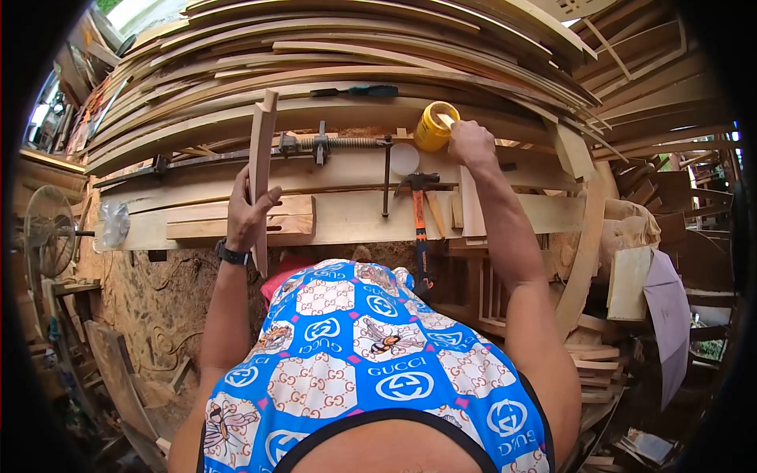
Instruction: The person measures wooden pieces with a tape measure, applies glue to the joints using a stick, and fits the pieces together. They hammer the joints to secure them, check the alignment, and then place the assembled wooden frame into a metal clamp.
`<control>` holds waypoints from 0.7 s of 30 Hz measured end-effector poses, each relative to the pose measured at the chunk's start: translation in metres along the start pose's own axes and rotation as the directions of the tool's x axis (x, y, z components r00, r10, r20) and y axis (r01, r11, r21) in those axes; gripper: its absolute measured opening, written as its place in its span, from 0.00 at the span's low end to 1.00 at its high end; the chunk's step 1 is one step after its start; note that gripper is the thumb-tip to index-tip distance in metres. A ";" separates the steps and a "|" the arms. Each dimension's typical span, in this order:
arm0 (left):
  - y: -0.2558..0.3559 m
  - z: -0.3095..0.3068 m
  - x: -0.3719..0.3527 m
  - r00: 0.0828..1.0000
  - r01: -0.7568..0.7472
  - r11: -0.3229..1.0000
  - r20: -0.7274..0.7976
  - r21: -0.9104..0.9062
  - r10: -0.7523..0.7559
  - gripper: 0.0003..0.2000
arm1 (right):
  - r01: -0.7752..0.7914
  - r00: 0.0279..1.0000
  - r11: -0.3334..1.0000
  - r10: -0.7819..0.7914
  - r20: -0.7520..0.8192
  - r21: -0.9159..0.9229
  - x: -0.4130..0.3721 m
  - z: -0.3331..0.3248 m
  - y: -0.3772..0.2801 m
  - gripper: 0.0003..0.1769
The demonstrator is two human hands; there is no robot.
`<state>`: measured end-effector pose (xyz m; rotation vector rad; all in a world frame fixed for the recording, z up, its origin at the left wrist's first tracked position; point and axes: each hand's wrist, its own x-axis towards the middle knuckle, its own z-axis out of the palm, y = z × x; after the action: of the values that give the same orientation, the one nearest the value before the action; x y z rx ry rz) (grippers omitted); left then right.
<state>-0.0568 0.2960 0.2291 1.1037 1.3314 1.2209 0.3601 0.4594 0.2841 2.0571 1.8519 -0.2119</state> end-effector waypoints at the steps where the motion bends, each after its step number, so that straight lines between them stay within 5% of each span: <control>1: -0.004 -0.002 -0.006 1.000 -0.028 0.997 -0.002 0.075 0.028 0.36 | -0.005 1.000 1.000 0.005 -0.017 -0.013 -0.007 -0.012 0.005 0.18; 10: -0.012 -0.008 -0.034 0.999 -0.036 0.974 -0.029 0.226 0.044 0.37 | -0.004 1.000 0.999 0.003 -0.024 -0.047 0.001 -0.019 0.016 0.16; 21: -0.010 0.008 -0.023 0.998 0.027 0.969 0.051 0.245 -0.041 0.41 | -0.005 0.961 0.958 0.084 -0.263 0.287 -0.034 0.026 0.026 0.29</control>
<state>-0.0468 0.2730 0.2209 1.2727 1.4806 1.0123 0.3843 0.4161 0.2763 2.4266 2.0316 -0.1999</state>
